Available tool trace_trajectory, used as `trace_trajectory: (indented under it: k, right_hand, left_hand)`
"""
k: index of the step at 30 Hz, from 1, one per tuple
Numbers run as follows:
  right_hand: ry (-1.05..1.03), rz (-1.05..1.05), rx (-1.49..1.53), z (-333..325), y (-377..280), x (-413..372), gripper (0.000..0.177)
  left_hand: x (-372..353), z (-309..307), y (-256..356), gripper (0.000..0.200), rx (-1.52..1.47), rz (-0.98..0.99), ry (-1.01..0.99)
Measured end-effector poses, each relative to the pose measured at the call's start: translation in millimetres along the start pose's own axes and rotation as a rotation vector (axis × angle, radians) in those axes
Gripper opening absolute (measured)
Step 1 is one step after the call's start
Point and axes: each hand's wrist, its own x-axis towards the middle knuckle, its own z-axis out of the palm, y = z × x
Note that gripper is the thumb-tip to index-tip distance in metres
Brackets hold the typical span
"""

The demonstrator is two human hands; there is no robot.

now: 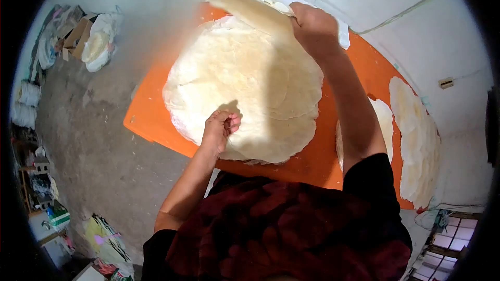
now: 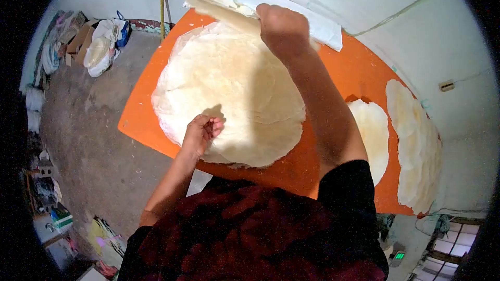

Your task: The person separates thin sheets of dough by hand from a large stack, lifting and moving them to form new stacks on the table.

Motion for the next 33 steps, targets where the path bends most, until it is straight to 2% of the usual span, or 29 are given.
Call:
trace_trajectory:
  k: [2, 4, 6, 8, 9, 12, 14, 15, 18, 19, 21, 25, 28, 33]
  right_hand:
    - [0.164, -0.123, -0.162, -7.2, -4.9, -21.2, 0.005]
    - [0.039, -0.115, -0.067, 11.9, -8.4, -58.1, 0.003]
    - [-0.118, -0.098, -0.071, 60.8, -8.3, -105.5, 0.003]
    - [-0.217, -0.027, 0.034, 108.4, -16.1, -153.4, 0.003]
    - [-0.196, 0.021, 0.135, 130.9, -19.8, -176.4, 0.003]
    - [-0.201, 0.124, 0.273, 138.4, -21.6, -183.7, 0.006]
    - [-0.291, 0.188, 0.327, 131.9, -4.7, -175.4, 0.006]
    - [-0.216, 0.209, 0.354, 127.6, 3.3, -167.6, 0.007]
    - [-0.141, 0.165, 0.289, 90.8, 0.0, -125.3, 0.005]
    - [-0.162, 0.132, 0.291, 83.5, -8.0, -116.9, 0.005]
    - [-0.200, 0.070, 0.289, 74.7, -38.3, -104.8, 0.006]
    - [-0.449, -0.035, 0.368, 92.0, -109.7, -122.7, 0.011]
    - [-0.560, -0.104, 0.339, 97.4, -142.8, -139.5, 0.011]
    - [-0.505, -0.131, 0.301, 98.0, -158.6, -141.1, 0.011]
  left_hand:
    - [0.0, 9.8, -12.2, 0.020, -0.060, -0.032, -0.048]
    - [5.4, 15.4, -19.3, 0.023, -0.088, -0.039, -0.093]
    - [12.4, 21.5, -23.5, 0.021, -0.110, -0.038, -0.107]
    - [14.1, 26.9, -26.0, 0.018, -0.127, -0.055, -0.080]
    - [14.2, 29.8, -25.5, 0.017, -0.133, -0.061, -0.069]
    - [-7.8, 26.5, -17.6, 0.015, -0.019, -0.036, 0.159]
    - [-21.7, 7.3, -17.3, 0.018, 0.189, 0.303, 0.352]
    - [-23.1, -1.5, -17.9, 0.021, 0.265, 0.502, 0.446]
    - [-9.9, -37.3, -10.8, 0.028, 0.299, 0.443, 0.569]
    - [-2.0, -41.5, -10.1, 0.022, 0.279, 0.449, 0.617]
    - [5.4, -52.1, 1.4, 0.020, 0.198, 0.354, 0.578]
    - [0.7, -45.9, 22.7, 0.015, 0.150, 0.220, 0.581]
    - [4.6, -65.6, 25.8, 0.014, 0.165, 0.195, 0.460]
    - [5.0, -65.8, 24.0, 0.007, 0.116, 0.244, 0.424]
